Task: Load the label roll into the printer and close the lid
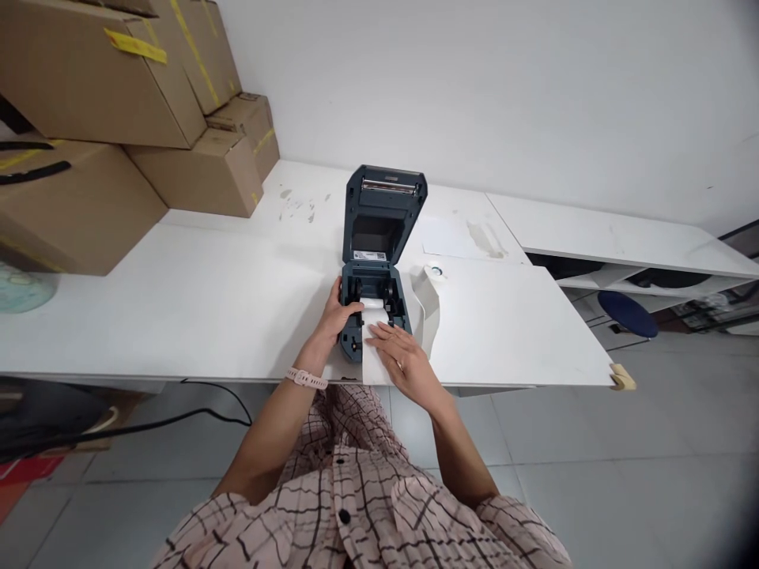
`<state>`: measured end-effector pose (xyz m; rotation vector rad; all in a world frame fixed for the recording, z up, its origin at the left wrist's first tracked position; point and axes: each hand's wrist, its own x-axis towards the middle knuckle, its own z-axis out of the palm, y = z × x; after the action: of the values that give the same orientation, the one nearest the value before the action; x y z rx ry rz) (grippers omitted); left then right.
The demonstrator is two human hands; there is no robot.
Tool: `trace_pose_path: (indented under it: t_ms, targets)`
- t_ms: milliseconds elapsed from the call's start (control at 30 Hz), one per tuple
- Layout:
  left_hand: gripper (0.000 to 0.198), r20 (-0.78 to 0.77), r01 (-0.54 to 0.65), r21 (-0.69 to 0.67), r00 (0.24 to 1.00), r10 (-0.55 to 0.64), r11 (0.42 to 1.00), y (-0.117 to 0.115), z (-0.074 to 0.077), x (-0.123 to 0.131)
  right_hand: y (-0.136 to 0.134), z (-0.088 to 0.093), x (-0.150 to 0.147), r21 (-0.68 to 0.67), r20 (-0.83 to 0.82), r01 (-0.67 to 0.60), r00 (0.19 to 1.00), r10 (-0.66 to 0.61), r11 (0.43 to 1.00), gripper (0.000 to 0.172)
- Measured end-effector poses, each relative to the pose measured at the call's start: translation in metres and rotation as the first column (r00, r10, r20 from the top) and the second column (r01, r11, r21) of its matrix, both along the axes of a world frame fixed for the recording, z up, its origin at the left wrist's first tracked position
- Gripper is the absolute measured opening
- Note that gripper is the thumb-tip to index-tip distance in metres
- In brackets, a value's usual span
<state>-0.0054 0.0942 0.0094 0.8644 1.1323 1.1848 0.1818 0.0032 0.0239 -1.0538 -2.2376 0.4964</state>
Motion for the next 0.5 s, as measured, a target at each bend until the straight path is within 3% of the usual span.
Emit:
trace_pose_path:
  t_ms: [233, 300, 400, 433, 500]
  targets:
    - [0.104, -0.029, 0.028, -0.005, 0.999, -0.028, 1.000, 0.001, 0.005, -0.003, -0.003, 0.008, 0.002, -0.123, -0.072, -0.019, 0.997, 0.011, 0.992, 0.035]
    - [0.101, -0.053, 0.031, -0.003, 0.998, -0.031, 1.000, -0.003, 0.008, -0.003, -0.005, 0.020, 0.012, -0.234, -0.091, -0.130, 0.990, 0.112, 0.963, 0.034]
    - [0.102, -0.099, 0.017, -0.016, 0.995, -0.018, 1.000, -0.027, 0.009, -0.001, 0.002, 0.048, 0.036, -0.366, -0.203, -0.373, 0.926, 0.317, 0.853, 0.032]
    - [0.106, -0.107, 0.011, -0.017, 0.994, -0.012, 1.000, -0.039, 0.007, 0.001, 0.011, 0.058, 0.044, -0.356, -0.261, -0.388, 0.915, 0.308, 0.850, 0.033]
    - [0.115, -0.123, 0.000, -0.027, 0.992, -0.003, 1.000, -0.067, 0.003, 0.006, 0.041, 0.078, 0.053, -0.274, -0.378, -0.252, 0.916, 0.137, 0.928, 0.038]
